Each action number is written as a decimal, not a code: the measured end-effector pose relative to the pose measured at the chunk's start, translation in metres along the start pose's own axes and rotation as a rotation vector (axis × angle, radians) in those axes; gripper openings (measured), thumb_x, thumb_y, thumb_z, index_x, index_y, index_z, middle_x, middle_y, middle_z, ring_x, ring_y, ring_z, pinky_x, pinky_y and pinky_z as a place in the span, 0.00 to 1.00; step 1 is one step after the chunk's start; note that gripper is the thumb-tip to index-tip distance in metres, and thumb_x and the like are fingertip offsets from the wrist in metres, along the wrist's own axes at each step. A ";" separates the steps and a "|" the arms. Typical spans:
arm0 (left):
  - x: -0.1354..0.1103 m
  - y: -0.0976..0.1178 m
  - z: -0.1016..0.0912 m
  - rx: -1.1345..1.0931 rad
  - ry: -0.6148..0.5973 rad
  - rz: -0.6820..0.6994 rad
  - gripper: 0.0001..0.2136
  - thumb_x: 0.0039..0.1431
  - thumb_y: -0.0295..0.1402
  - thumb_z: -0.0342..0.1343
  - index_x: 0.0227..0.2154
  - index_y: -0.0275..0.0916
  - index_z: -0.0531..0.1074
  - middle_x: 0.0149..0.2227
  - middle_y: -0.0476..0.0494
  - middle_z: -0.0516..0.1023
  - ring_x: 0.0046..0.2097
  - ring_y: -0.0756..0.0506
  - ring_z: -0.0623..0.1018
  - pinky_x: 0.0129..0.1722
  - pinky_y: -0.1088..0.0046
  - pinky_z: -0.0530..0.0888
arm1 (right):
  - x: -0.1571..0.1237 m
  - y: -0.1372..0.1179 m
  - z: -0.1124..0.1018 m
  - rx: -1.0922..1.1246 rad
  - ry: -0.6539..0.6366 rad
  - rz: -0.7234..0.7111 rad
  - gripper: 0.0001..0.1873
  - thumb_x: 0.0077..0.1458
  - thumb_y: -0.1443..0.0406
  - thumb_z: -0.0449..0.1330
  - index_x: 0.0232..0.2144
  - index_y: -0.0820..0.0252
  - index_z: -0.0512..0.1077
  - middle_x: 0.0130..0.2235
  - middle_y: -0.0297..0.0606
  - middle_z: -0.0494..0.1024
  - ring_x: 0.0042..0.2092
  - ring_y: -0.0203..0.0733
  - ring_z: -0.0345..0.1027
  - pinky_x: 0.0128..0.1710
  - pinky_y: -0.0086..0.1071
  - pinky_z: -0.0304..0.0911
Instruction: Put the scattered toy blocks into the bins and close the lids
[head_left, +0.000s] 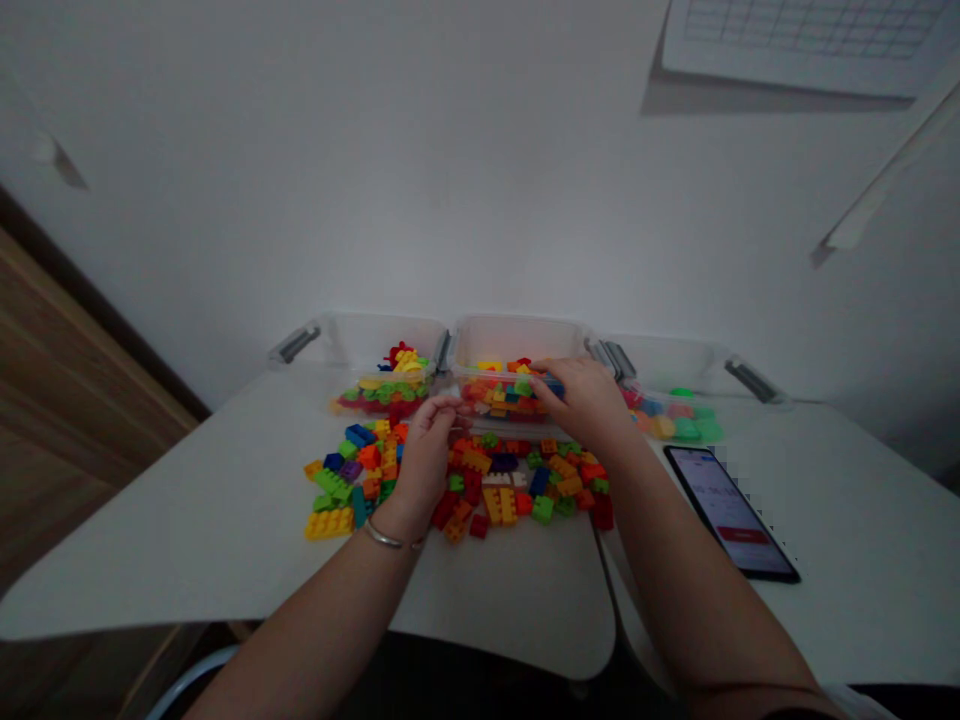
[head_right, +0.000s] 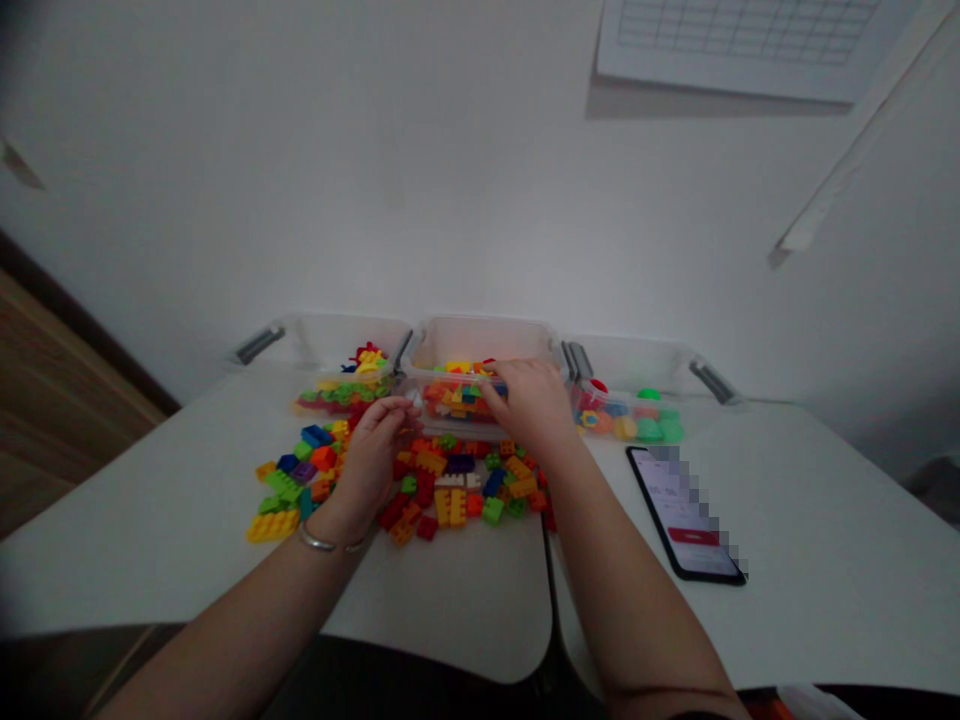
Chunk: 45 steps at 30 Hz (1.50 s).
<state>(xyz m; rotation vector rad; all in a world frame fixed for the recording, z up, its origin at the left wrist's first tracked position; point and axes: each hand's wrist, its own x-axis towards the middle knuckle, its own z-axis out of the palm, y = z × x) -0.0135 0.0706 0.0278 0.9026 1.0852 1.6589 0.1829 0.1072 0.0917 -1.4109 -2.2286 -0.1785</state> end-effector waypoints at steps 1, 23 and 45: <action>0.000 0.000 0.000 0.001 -0.001 0.000 0.07 0.48 0.34 0.56 0.31 0.40 0.71 0.29 0.49 0.77 0.30 0.50 0.75 0.31 0.75 0.73 | 0.000 0.000 0.000 0.001 0.000 -0.001 0.21 0.63 0.58 0.51 0.49 0.62 0.75 0.50 0.43 0.79 0.52 0.53 0.70 0.54 0.45 0.59; -0.002 -0.001 0.000 0.067 -0.043 0.069 0.06 0.52 0.34 0.55 0.33 0.40 0.71 0.31 0.50 0.77 0.31 0.50 0.75 0.33 0.74 0.74 | -0.002 -0.002 0.000 0.001 0.032 -0.046 0.20 0.64 0.57 0.51 0.48 0.62 0.76 0.48 0.44 0.80 0.50 0.51 0.71 0.52 0.42 0.60; -0.001 -0.004 0.000 0.084 -0.031 0.075 0.06 0.52 0.34 0.55 0.34 0.40 0.71 0.32 0.49 0.78 0.31 0.49 0.76 0.33 0.73 0.73 | -0.003 0.000 0.001 -0.006 0.020 -0.053 0.21 0.64 0.57 0.50 0.49 0.62 0.75 0.49 0.44 0.79 0.51 0.50 0.70 0.53 0.42 0.60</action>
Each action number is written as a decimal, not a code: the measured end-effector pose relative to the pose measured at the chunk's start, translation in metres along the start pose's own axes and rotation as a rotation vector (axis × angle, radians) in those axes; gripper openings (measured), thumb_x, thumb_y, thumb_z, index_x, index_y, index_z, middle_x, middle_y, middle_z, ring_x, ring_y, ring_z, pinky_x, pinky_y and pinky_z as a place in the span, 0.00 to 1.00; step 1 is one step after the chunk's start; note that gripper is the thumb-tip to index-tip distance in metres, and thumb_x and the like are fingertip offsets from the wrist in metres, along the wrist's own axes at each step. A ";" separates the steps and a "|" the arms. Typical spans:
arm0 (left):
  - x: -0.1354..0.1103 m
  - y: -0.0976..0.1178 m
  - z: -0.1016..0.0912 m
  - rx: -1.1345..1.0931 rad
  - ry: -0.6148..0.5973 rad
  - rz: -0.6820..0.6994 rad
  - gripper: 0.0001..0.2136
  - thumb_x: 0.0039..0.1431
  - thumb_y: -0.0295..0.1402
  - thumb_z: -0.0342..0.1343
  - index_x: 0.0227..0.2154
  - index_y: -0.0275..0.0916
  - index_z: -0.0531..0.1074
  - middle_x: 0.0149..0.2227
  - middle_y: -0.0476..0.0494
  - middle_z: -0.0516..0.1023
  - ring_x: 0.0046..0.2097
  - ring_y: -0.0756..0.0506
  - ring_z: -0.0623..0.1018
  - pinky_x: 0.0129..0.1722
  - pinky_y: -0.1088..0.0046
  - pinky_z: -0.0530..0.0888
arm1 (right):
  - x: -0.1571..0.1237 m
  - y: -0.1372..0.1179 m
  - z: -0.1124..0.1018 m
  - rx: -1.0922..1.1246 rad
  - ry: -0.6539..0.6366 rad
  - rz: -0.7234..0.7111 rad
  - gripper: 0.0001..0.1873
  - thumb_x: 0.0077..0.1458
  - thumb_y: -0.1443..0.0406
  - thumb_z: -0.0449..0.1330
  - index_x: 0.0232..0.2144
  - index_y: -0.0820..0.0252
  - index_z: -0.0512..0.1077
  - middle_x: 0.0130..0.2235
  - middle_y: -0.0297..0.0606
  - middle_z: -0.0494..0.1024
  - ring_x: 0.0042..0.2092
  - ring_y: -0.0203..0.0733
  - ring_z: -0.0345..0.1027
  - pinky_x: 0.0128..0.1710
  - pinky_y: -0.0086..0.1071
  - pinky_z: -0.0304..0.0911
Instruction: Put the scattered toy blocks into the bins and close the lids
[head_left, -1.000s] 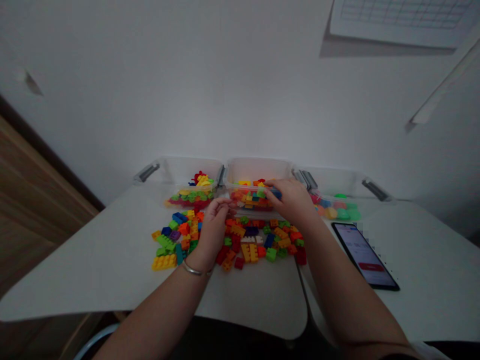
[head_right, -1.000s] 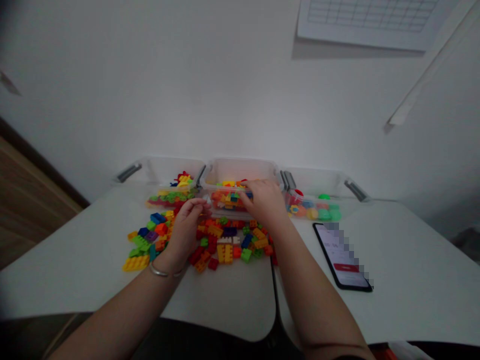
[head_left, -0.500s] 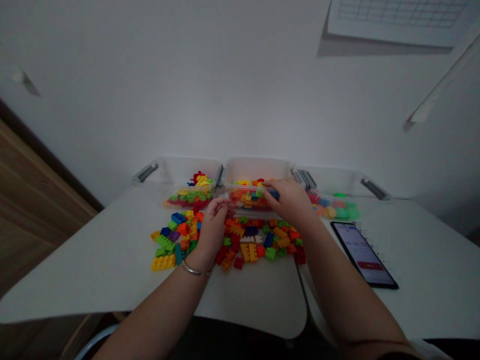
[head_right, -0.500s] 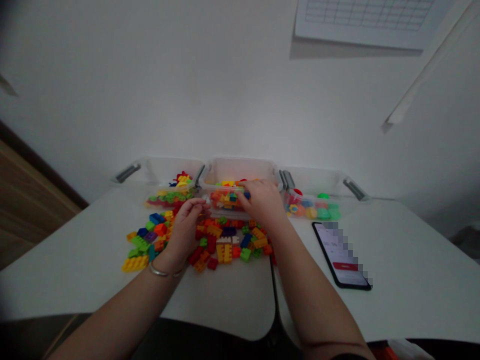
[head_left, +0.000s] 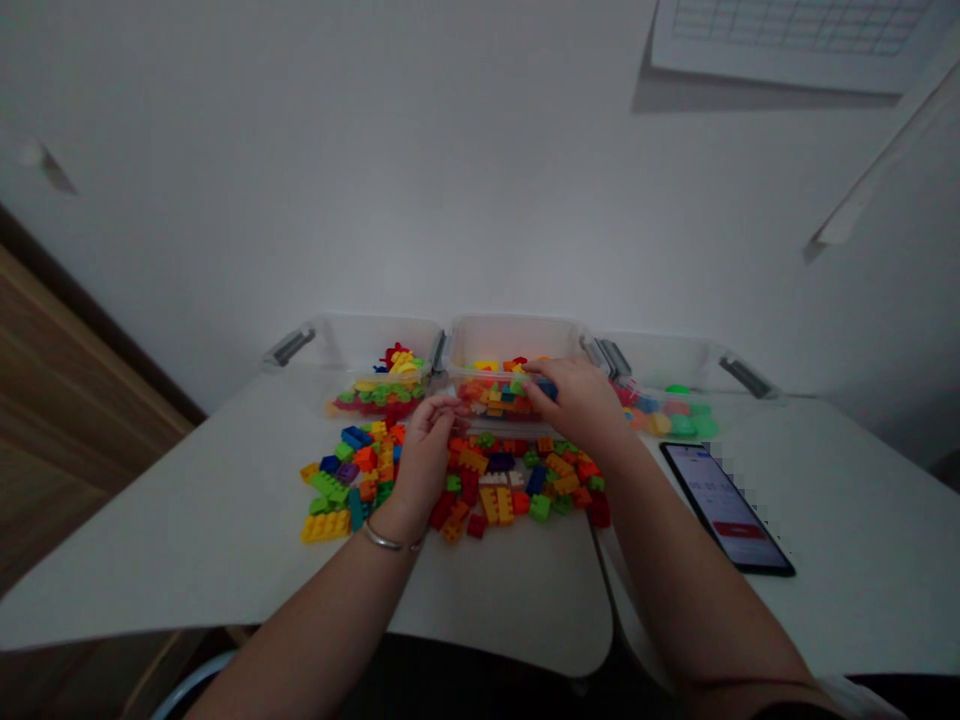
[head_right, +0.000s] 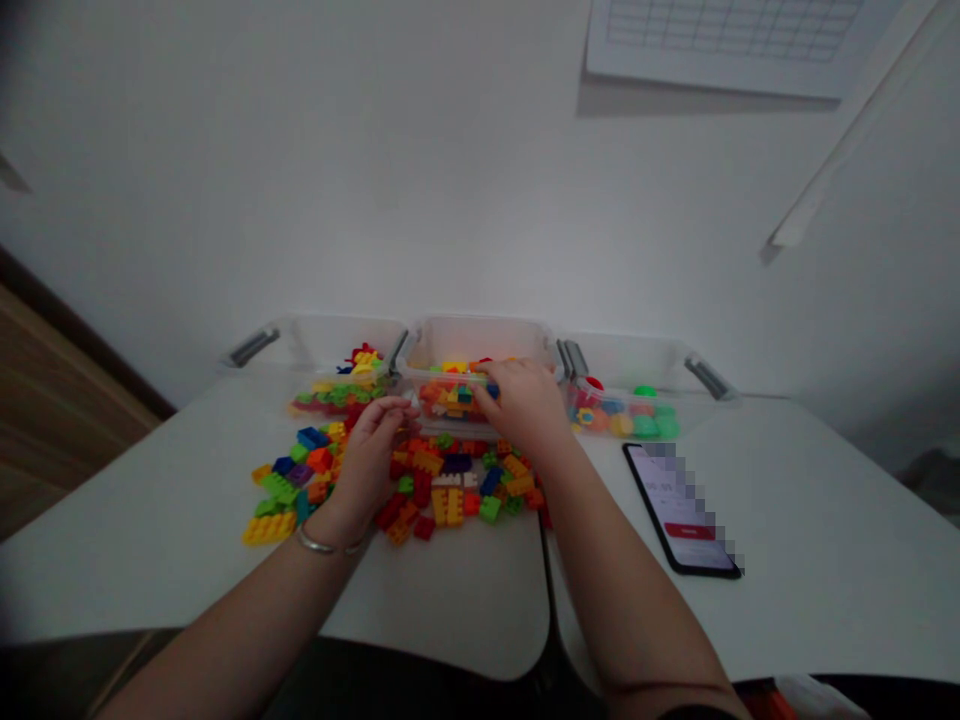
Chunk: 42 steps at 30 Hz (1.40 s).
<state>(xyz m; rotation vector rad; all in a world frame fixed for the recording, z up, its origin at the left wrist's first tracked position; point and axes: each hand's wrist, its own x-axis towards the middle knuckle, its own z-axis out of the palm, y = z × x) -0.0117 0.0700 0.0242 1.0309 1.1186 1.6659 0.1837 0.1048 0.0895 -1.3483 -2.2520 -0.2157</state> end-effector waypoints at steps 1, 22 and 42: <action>0.000 0.000 0.000 0.001 -0.001 -0.003 0.06 0.52 0.34 0.55 0.34 0.40 0.71 0.32 0.48 0.78 0.32 0.49 0.76 0.33 0.73 0.73 | 0.000 0.000 0.000 0.003 0.000 -0.002 0.21 0.64 0.57 0.50 0.49 0.62 0.75 0.49 0.44 0.79 0.51 0.50 0.70 0.53 0.42 0.60; 0.000 0.003 0.000 -0.005 0.041 0.003 0.06 0.52 0.34 0.55 0.33 0.41 0.70 0.31 0.49 0.76 0.31 0.49 0.75 0.33 0.73 0.73 | -0.015 -0.039 0.004 -0.081 -0.478 -0.209 0.09 0.55 0.65 0.60 0.39 0.56 0.78 0.39 0.42 0.82 0.41 0.48 0.77 0.35 0.33 0.67; 0.002 0.001 -0.002 -0.004 0.029 0.003 0.06 0.52 0.34 0.55 0.34 0.41 0.71 0.32 0.49 0.77 0.31 0.49 0.75 0.33 0.73 0.74 | -0.014 -0.040 0.006 -0.083 -0.409 -0.198 0.12 0.52 0.63 0.60 0.40 0.58 0.74 0.38 0.43 0.81 0.37 0.48 0.75 0.32 0.34 0.65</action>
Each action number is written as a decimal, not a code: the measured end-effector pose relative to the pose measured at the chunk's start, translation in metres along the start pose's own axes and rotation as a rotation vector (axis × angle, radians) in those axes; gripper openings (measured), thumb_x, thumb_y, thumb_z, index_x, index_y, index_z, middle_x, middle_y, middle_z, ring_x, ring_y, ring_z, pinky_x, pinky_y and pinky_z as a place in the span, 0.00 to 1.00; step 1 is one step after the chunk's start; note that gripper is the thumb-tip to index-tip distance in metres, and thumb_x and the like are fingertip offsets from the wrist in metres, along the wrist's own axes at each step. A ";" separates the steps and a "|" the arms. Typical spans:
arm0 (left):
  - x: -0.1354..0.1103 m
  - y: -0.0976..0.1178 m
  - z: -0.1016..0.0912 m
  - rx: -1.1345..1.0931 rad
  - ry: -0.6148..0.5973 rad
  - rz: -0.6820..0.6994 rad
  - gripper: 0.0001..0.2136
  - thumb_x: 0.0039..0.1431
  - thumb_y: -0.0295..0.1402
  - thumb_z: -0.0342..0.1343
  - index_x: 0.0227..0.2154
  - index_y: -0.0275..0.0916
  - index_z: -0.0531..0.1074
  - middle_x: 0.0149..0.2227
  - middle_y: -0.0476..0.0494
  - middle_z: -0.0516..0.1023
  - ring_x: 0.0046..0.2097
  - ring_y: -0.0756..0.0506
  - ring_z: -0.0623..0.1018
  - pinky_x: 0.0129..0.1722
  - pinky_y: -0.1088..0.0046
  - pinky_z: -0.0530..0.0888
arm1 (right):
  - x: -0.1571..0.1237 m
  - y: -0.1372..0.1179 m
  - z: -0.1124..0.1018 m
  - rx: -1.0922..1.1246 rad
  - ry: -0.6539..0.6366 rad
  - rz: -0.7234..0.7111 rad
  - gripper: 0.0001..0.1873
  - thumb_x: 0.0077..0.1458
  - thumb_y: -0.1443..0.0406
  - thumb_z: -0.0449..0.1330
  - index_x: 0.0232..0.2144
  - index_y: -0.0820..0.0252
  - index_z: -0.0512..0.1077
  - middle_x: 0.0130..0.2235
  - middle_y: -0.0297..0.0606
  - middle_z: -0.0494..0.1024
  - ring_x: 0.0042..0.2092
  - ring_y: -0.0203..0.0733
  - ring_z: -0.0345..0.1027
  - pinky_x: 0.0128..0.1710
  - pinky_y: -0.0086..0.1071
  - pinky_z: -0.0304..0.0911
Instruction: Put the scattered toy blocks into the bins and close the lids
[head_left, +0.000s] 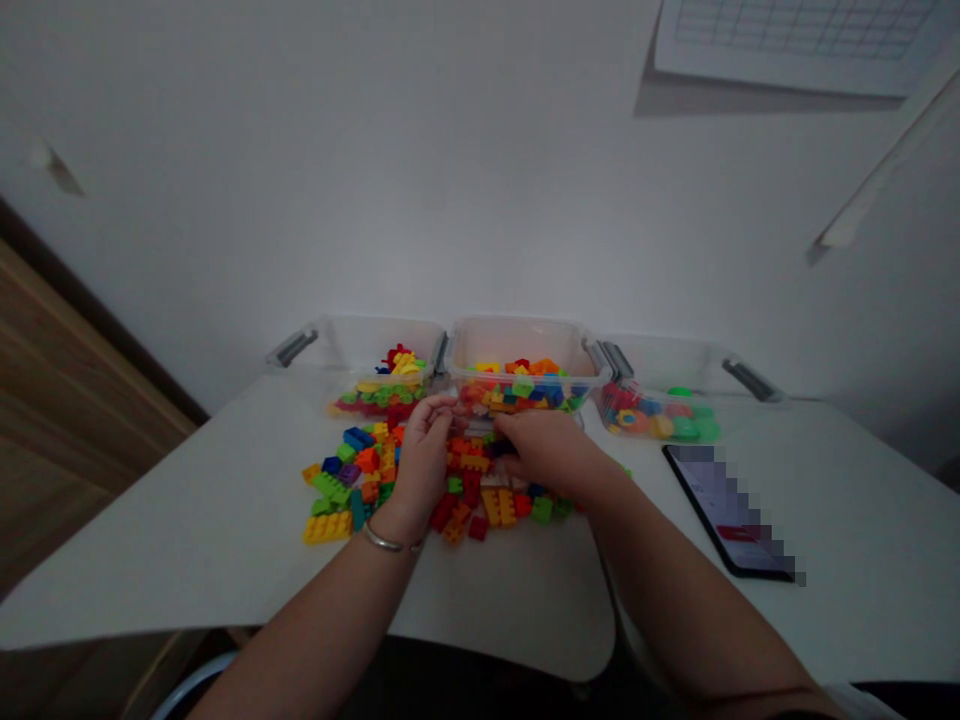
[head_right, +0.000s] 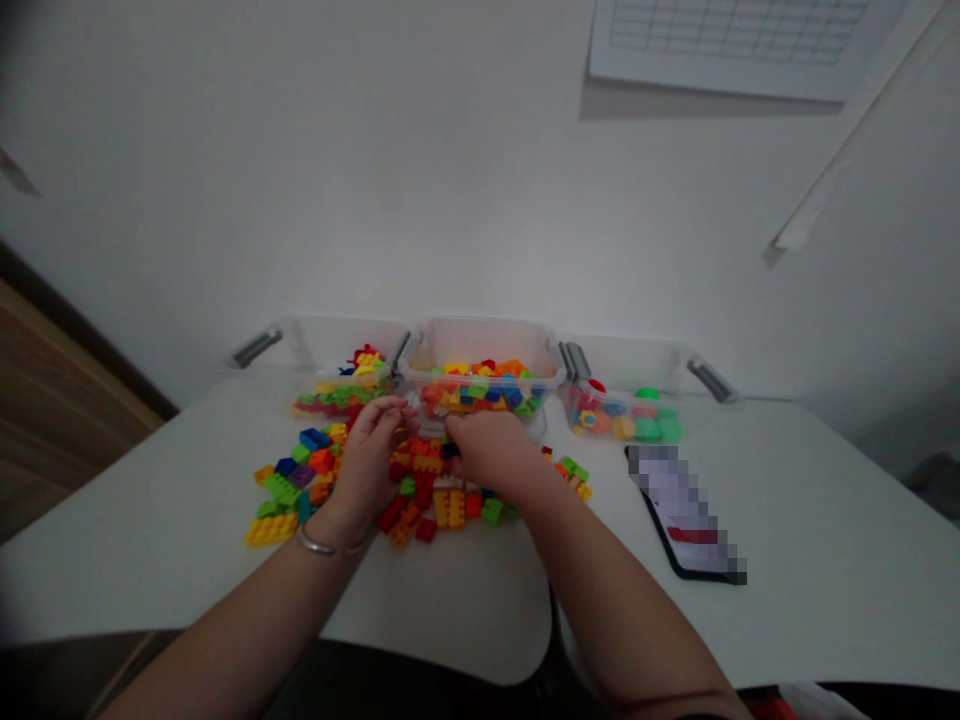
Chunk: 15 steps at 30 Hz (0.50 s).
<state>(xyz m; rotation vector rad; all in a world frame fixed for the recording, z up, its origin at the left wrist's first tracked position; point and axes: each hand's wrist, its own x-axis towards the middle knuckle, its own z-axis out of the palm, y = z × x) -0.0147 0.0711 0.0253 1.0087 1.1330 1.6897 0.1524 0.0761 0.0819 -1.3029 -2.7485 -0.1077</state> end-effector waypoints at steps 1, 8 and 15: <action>0.000 0.000 0.000 -0.005 -0.001 -0.004 0.06 0.52 0.34 0.55 0.34 0.41 0.71 0.32 0.49 0.77 0.31 0.49 0.75 0.32 0.73 0.74 | -0.002 0.003 -0.006 0.040 0.039 -0.004 0.12 0.53 0.64 0.59 0.41 0.57 0.74 0.38 0.42 0.81 0.38 0.47 0.75 0.33 0.33 0.65; 0.001 -0.001 -0.001 -0.008 -0.001 -0.002 0.07 0.51 0.34 0.55 0.34 0.40 0.70 0.31 0.49 0.75 0.31 0.49 0.75 0.31 0.74 0.74 | -0.015 0.059 -0.030 0.366 0.523 0.042 0.14 0.55 0.67 0.56 0.43 0.57 0.75 0.42 0.42 0.76 0.42 0.42 0.71 0.40 0.36 0.68; 0.000 0.001 0.001 -0.016 -0.011 -0.006 0.06 0.51 0.34 0.55 0.33 0.40 0.70 0.31 0.49 0.76 0.31 0.50 0.75 0.31 0.74 0.73 | -0.013 0.099 -0.012 0.364 0.780 0.258 0.17 0.49 0.70 0.56 0.43 0.60 0.75 0.43 0.45 0.76 0.41 0.46 0.72 0.44 0.44 0.69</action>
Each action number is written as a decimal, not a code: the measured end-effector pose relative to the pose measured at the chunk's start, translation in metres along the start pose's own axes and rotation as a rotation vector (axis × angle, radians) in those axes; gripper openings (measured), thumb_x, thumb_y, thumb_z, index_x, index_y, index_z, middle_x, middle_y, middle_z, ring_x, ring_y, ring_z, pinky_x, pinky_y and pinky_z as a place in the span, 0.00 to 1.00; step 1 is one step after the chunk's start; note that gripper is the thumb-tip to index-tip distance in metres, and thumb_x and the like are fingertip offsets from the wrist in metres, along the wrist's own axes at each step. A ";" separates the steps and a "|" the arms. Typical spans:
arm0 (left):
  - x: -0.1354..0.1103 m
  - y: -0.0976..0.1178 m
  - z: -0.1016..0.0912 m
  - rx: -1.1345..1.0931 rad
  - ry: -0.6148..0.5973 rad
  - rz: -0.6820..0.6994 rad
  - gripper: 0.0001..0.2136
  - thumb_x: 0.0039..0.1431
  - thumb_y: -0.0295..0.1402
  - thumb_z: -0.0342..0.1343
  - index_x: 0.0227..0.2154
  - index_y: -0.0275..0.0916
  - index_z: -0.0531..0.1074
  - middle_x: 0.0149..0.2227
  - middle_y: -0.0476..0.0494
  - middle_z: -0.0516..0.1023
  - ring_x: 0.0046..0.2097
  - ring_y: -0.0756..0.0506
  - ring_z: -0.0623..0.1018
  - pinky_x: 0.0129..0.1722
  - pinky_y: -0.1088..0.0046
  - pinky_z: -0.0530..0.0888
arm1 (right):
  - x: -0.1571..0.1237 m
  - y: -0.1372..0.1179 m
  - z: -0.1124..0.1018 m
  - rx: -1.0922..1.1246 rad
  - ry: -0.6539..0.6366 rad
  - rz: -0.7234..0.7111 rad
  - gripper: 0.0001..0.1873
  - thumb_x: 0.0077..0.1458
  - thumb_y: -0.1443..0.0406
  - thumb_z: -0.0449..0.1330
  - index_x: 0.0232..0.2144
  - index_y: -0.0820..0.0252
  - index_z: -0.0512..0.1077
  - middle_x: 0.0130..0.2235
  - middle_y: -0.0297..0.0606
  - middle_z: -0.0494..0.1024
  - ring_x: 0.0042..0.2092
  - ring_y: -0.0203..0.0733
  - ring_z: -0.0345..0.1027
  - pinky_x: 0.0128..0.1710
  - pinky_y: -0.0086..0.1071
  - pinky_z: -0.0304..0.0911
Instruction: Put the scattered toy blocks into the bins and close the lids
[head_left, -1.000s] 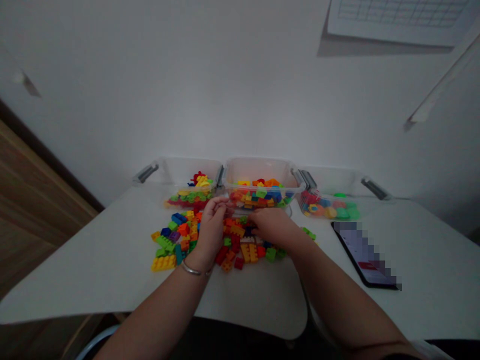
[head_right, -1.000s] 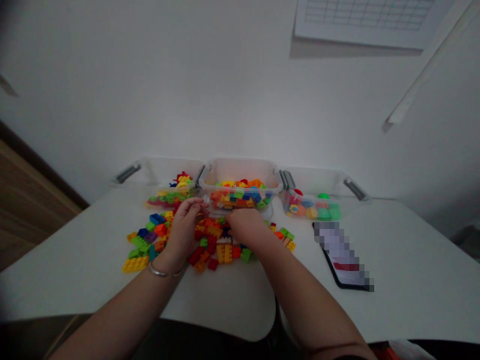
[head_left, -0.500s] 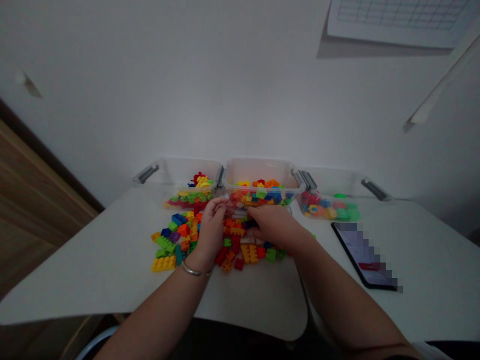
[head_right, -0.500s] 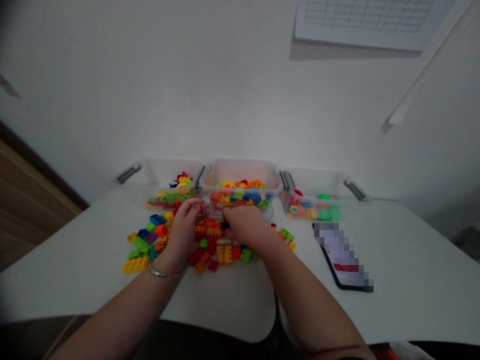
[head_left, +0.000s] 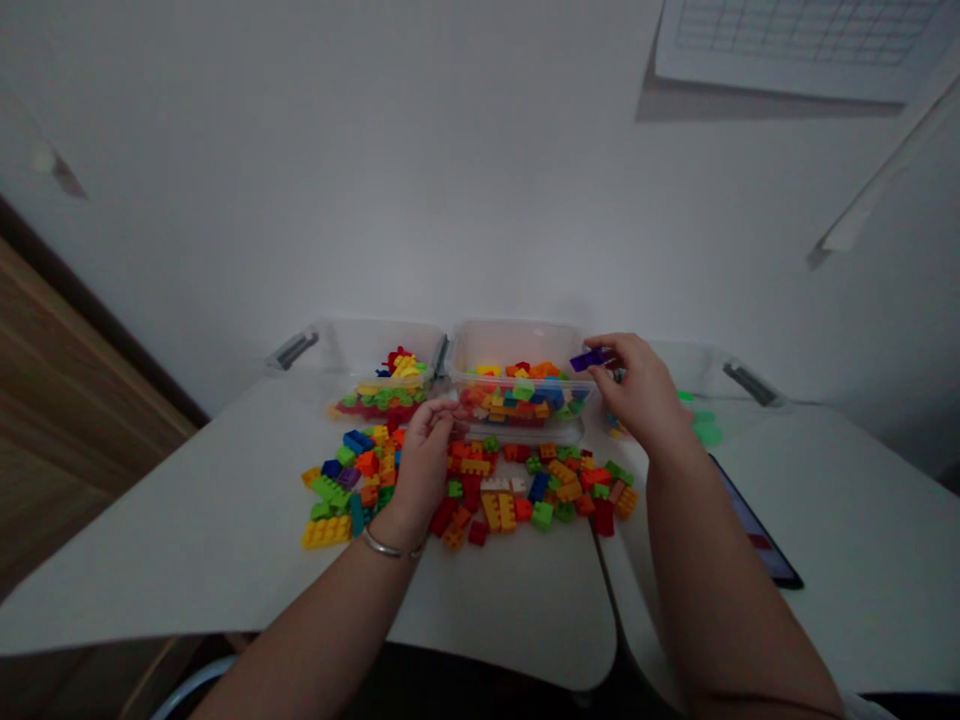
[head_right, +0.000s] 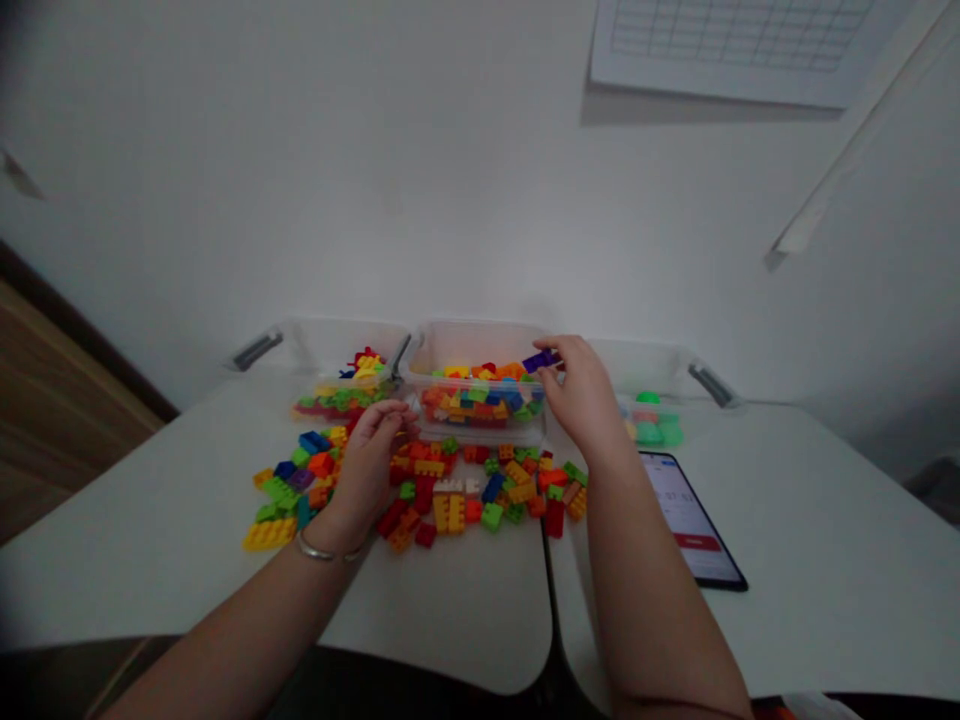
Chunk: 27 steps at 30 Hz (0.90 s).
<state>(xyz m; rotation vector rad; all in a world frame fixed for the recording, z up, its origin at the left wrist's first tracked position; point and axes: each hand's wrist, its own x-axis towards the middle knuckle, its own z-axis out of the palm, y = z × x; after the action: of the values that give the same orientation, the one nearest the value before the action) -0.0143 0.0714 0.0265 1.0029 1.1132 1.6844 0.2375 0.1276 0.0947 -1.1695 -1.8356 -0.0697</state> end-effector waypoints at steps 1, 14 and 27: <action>0.000 0.001 0.000 -0.003 0.005 -0.002 0.06 0.51 0.33 0.55 0.33 0.40 0.70 0.31 0.49 0.76 0.31 0.50 0.75 0.31 0.74 0.73 | 0.000 0.002 0.003 -0.022 -0.009 -0.009 0.18 0.49 0.71 0.55 0.42 0.60 0.75 0.43 0.45 0.77 0.43 0.48 0.72 0.46 0.46 0.68; -0.001 0.000 0.000 -0.004 0.022 -0.011 0.07 0.51 0.34 0.56 0.34 0.40 0.71 0.31 0.49 0.76 0.31 0.50 0.76 0.31 0.74 0.74 | -0.001 0.001 0.011 -0.237 -0.349 -0.032 0.21 0.57 0.71 0.48 0.45 0.60 0.78 0.44 0.43 0.82 0.47 0.49 0.73 0.57 0.50 0.60; 0.000 0.001 0.000 -0.012 0.017 -0.019 0.07 0.51 0.34 0.56 0.33 0.40 0.70 0.31 0.49 0.76 0.31 0.50 0.75 0.30 0.74 0.74 | -0.002 -0.025 -0.005 -0.151 -0.224 -0.145 0.16 0.61 0.64 0.52 0.43 0.61 0.77 0.44 0.45 0.81 0.47 0.50 0.72 0.50 0.46 0.64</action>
<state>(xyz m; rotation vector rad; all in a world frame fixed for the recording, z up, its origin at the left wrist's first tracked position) -0.0148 0.0710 0.0274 0.9690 1.1186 1.6852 0.2226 0.1103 0.1053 -1.1841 -2.1432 -0.1681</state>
